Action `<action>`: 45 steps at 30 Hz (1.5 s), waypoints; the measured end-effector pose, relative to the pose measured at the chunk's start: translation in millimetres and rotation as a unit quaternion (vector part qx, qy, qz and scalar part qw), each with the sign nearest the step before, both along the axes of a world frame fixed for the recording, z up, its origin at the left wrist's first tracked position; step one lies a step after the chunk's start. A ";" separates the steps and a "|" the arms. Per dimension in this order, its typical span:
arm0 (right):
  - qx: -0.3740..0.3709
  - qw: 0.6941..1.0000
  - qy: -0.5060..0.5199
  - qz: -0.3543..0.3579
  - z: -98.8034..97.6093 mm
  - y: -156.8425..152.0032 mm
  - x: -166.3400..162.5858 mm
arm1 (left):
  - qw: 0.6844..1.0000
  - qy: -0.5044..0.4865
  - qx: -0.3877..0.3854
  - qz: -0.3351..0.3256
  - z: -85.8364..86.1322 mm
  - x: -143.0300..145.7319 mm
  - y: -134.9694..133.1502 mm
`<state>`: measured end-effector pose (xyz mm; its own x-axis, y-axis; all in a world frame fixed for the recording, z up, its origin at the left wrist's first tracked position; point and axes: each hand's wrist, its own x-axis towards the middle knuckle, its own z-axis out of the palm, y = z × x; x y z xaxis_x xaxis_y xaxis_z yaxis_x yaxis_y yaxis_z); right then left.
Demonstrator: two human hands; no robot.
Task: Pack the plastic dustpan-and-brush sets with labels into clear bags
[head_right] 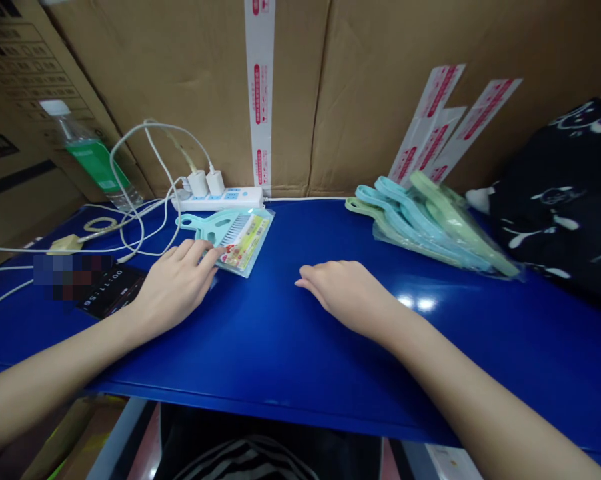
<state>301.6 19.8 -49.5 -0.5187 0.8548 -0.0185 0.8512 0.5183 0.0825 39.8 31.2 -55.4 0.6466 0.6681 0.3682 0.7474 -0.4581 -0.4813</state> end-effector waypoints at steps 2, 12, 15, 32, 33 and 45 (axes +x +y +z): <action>-0.013 1.000 -0.008 -0.003 2.0 -0.1 -1.3 | 0.999 0.024 -0.017 0.030 -1.2 -0.5 0.4; 0.023 0.999 0.004 -0.031 7.3 -1.7 -0.8 | 0.995 0.044 -0.060 0.068 3.0 -1.2 1.6; -0.027 0.998 -0.041 -0.040 6.5 -2.0 -3.8 | 0.995 0.045 -0.059 0.061 3.2 -2.0 1.8; 0.031 0.996 0.066 -0.042 6.4 8.5 14.4 | 0.998 0.022 -0.066 -0.010 3.4 -1.9 -4.7; 0.079 0.992 0.085 -0.055 6.8 12.9 20.4 | 0.998 0.019 -0.063 -0.013 2.9 -2.2 -4.7; 0.238 0.939 0.015 -0.247 0.7 49.3 46.9 | 0.999 0.031 -0.036 -0.023 2.8 -2.7 -4.3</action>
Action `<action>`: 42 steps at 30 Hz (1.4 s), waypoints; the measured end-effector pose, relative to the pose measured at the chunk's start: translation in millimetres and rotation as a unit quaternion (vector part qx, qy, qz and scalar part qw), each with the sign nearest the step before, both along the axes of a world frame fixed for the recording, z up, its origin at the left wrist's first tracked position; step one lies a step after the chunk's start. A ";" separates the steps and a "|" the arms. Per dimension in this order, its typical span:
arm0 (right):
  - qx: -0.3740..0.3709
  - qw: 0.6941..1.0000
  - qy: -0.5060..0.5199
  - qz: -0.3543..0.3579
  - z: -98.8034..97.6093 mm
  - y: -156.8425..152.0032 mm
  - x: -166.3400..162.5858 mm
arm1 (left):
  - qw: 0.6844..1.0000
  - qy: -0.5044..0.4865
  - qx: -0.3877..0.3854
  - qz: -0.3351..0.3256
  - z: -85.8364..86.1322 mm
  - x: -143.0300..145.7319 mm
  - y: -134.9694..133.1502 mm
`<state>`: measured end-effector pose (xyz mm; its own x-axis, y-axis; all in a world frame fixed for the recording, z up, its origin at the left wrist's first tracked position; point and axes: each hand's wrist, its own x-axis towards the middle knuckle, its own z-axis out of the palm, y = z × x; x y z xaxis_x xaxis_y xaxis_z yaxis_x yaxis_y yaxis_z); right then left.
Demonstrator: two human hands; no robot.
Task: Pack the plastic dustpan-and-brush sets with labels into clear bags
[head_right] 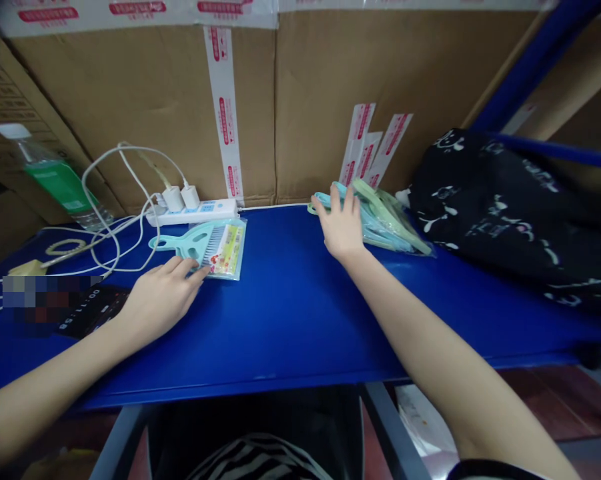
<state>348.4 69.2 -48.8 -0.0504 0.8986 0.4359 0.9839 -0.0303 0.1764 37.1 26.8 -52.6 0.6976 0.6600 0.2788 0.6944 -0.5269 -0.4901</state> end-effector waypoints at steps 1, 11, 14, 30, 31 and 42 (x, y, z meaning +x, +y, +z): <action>0.008 1.000 -0.002 -0.006 1.7 0.5 0.5 | 1.000 -0.002 -0.002 0.002 0.5 0.1 -0.4; 0.019 0.999 -0.029 0.013 -0.4 24.7 7.7 | 0.999 -0.046 -0.027 0.004 0.0 0.9 -1.1; 0.018 0.999 -0.033 0.026 -0.8 25.4 7.0 | 0.999 -0.041 -0.025 0.002 -0.6 0.8 -0.9; 0.052 0.999 -0.017 -0.003 -1.7 50.9 8.6 | 0.999 -0.027 -0.040 0.022 4.1 4.9 -1.6; 0.049 0.999 -0.017 0.000 -1.7 53.2 7.8 | 0.999 -0.026 -0.038 0.020 4.0 4.8 -1.4; -0.015 0.994 -0.051 0.091 11.1 27.8 -64.9 | 1.000 -0.014 -0.018 0.003 1.4 1.8 -2.0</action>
<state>283.5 96.9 -37.7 -0.2571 0.8831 0.3925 0.9492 0.1545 0.2742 38.9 24.9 -51.2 0.6855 0.6745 0.2740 0.7110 -0.5394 -0.4511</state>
